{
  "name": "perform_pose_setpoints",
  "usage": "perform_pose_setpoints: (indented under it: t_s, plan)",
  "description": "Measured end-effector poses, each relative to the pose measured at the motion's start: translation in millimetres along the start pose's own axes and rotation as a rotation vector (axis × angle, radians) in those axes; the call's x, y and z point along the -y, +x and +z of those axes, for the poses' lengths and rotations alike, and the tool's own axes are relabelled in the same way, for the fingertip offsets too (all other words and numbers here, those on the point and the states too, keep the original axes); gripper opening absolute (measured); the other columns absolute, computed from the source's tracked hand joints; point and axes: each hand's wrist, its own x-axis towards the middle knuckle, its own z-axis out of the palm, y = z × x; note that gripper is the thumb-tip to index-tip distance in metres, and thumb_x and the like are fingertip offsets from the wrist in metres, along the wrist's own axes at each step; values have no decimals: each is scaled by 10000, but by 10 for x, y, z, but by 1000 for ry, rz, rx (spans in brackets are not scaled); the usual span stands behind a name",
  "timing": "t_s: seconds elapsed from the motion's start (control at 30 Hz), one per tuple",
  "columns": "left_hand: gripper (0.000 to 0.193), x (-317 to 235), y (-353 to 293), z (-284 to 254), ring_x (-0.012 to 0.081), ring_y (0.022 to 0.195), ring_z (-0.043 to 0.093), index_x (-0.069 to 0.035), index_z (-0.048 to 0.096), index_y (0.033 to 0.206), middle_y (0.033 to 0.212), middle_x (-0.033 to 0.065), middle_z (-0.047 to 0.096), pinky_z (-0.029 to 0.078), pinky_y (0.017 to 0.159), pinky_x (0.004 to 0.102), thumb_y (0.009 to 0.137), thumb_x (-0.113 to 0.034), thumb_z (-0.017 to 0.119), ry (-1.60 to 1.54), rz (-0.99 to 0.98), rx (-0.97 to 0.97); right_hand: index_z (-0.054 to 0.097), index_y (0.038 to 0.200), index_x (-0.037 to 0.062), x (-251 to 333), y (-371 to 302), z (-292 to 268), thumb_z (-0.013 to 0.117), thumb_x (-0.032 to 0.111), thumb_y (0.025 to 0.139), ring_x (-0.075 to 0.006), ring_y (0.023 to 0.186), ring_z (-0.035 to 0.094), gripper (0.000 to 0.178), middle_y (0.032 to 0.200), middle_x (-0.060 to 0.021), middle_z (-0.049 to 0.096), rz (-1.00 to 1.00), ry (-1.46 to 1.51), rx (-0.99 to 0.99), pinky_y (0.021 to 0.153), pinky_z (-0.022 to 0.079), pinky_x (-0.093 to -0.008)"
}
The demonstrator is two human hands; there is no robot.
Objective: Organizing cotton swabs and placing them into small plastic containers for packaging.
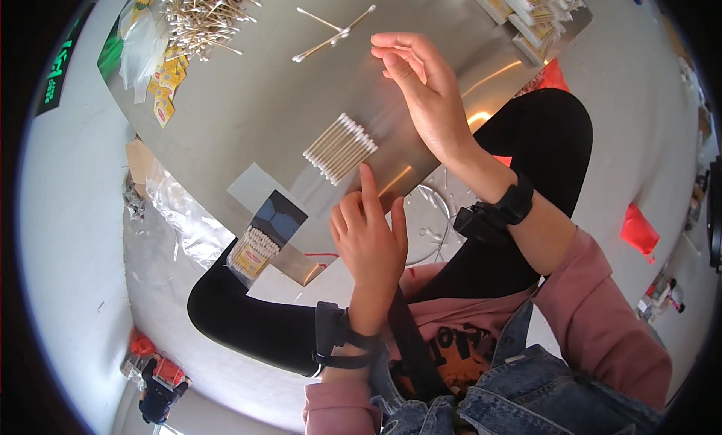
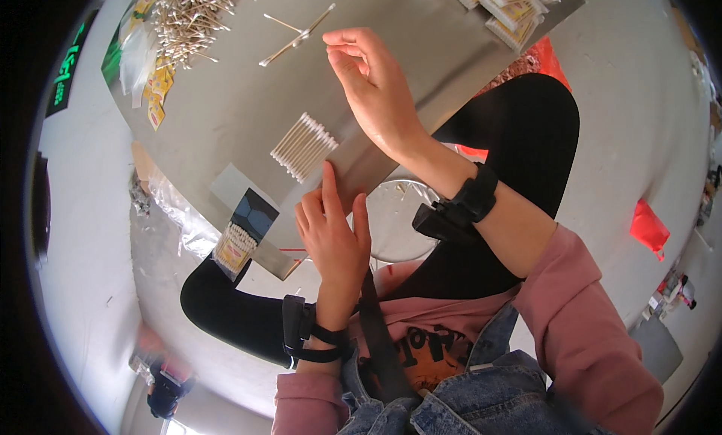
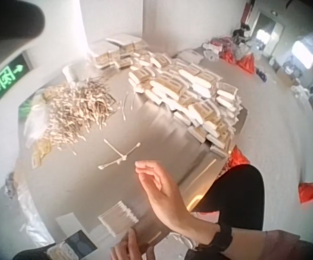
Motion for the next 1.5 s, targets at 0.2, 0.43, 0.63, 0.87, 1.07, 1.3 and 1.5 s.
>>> perform_pose_setpoints:
  t_s: [0.2,0.43,0.63,0.87,1.07,1.3,1.5]
  plan:
    - [602,11,-20,-8,327,936,517,-27,488,1460,1042,143,552,435,855,442,925,-221,685,-53,36,-18,596,1220,13,6,8,7,558,212,1046,-191,1106,609,266,1226,-117,637,11,25,-12,930,478,-327]
    - [575,56,-1,-16,320,930,514,-11,507,1434,1013,145,547,435,859,441,915,-178,693,-90,10,12,600,1217,7,-25,9,20,555,223,1045,-225,1123,600,279,1222,-118,635,2,10,-14,937,482,-348]
    - [687,102,95,-59,357,1113,530,84,370,1482,1214,221,558,414,953,485,951,-237,666,-141,-9,-151,604,1202,6,-15,22,2,545,218,1050,-220,1129,596,267,1215,-107,633,-7,12,-36,936,484,-343]
    - [910,172,560,-11,411,1494,265,74,199,1554,1552,270,355,163,1208,574,961,-478,611,84,65,-98,604,1194,12,-46,13,46,543,190,1050,-205,1105,604,237,1189,-105,635,-11,16,-42,928,491,-331]
    - [911,158,456,-56,407,1495,265,48,192,1565,1556,228,376,140,1205,595,956,-484,612,46,50,-19,594,1210,13,-36,14,99,540,175,1049,-211,1091,609,235,1203,-115,626,-37,-43,-3,930,492,-328]
    - [607,256,172,-132,342,1435,379,33,252,1538,1518,242,417,211,1210,495,1063,-297,437,-665,-121,-362,523,1336,11,-96,-98,190,547,201,1034,-348,1284,525,357,1385,-191,540,-346,-537,122,1057,443,-451]
    - [538,346,89,-183,312,1423,390,13,274,1517,1490,260,430,234,1213,442,1097,-316,341,-925,-268,-531,450,1436,9,-202,-232,519,541,281,1023,-354,1464,342,503,1533,-188,418,-517,-1047,317,1210,259,-509]
